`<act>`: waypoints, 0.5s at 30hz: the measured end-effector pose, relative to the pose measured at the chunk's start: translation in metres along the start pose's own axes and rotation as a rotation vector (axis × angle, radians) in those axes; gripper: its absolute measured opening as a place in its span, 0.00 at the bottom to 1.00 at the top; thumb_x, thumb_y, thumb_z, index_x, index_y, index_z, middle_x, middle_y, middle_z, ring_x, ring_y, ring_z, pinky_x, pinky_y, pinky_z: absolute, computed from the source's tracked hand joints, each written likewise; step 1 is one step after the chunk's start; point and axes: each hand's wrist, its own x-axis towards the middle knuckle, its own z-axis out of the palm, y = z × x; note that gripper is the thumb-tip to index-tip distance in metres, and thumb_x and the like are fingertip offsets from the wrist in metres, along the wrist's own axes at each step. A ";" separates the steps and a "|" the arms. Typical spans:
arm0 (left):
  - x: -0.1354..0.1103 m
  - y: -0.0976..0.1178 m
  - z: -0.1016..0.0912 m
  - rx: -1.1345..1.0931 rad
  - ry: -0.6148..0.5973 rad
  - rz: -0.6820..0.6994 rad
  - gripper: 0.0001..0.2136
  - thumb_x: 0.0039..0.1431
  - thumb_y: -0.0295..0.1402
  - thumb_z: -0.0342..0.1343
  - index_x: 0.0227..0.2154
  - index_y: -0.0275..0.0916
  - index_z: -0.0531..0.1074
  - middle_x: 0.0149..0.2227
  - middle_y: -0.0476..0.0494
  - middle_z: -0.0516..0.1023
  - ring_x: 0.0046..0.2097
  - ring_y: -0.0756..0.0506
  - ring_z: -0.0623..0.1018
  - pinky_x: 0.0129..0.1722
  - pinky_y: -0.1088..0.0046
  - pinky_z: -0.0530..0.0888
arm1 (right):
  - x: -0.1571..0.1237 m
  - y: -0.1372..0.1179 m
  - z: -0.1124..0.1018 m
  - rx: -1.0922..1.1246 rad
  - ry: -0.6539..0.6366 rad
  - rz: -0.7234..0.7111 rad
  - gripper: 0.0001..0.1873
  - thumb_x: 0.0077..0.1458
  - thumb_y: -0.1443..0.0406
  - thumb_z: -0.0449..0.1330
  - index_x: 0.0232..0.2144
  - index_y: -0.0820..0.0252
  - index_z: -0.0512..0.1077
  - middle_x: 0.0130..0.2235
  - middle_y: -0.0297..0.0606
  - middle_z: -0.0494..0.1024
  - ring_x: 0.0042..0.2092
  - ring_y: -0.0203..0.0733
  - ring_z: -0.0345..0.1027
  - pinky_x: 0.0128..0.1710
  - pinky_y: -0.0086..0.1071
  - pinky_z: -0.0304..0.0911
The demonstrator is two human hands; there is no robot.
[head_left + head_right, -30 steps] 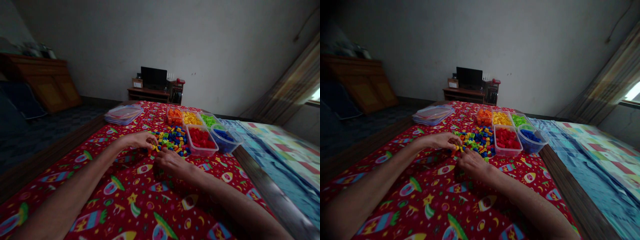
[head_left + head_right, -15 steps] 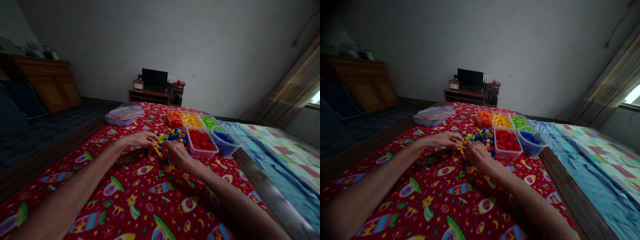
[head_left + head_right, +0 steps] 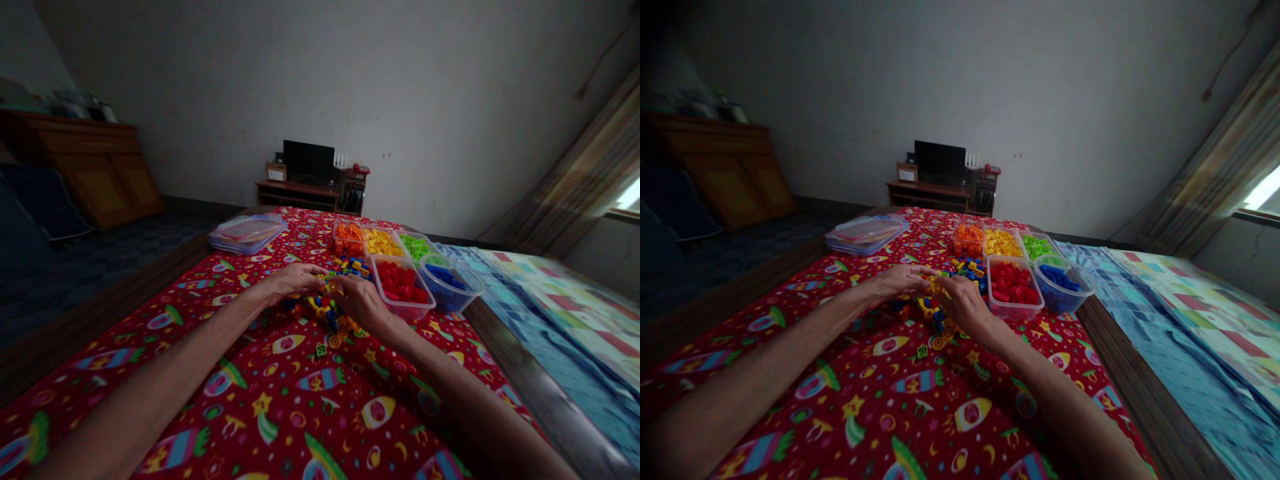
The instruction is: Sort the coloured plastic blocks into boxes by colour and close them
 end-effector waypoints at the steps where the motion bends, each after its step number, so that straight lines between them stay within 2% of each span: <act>1: 0.001 0.000 0.001 -0.009 0.011 0.000 0.25 0.42 0.35 0.65 0.47 0.38 0.72 0.33 0.47 0.80 0.38 0.47 0.79 0.42 0.72 0.74 | 0.000 -0.001 0.000 0.007 0.010 0.006 0.11 0.60 0.66 0.51 0.44 0.63 0.69 0.35 0.43 0.74 0.35 0.39 0.66 0.34 0.29 0.57; 5: -0.003 0.001 0.008 -0.086 -0.063 0.041 0.29 0.42 0.38 0.67 0.49 0.37 0.71 0.40 0.43 0.81 0.42 0.45 0.79 0.45 0.70 0.75 | 0.000 -0.001 0.003 0.024 0.035 0.014 0.12 0.59 0.66 0.52 0.43 0.64 0.70 0.36 0.44 0.75 0.36 0.39 0.66 0.36 0.30 0.58; 9: -0.006 0.003 0.013 -0.078 -0.128 0.065 0.32 0.45 0.41 0.65 0.54 0.35 0.66 0.41 0.41 0.80 0.44 0.43 0.79 0.45 0.68 0.75 | -0.001 0.004 0.004 0.035 0.019 -0.012 0.12 0.57 0.67 0.52 0.43 0.63 0.70 0.36 0.43 0.74 0.37 0.39 0.65 0.37 0.30 0.58; 12: -0.004 0.002 0.009 -0.005 -0.079 0.096 0.31 0.49 0.44 0.61 0.55 0.36 0.65 0.38 0.42 0.81 0.42 0.43 0.79 0.45 0.67 0.75 | 0.000 0.006 -0.004 0.020 0.026 -0.001 0.12 0.57 0.67 0.53 0.42 0.64 0.71 0.34 0.41 0.74 0.34 0.37 0.64 0.35 0.28 0.57; 15: 0.001 -0.001 0.000 0.090 0.070 0.182 0.29 0.51 0.46 0.57 0.53 0.34 0.66 0.35 0.41 0.81 0.40 0.43 0.80 0.44 0.67 0.74 | 0.001 0.012 -0.019 -0.043 0.065 0.065 0.10 0.57 0.65 0.53 0.38 0.64 0.72 0.29 0.37 0.73 0.29 0.34 0.61 0.31 0.26 0.55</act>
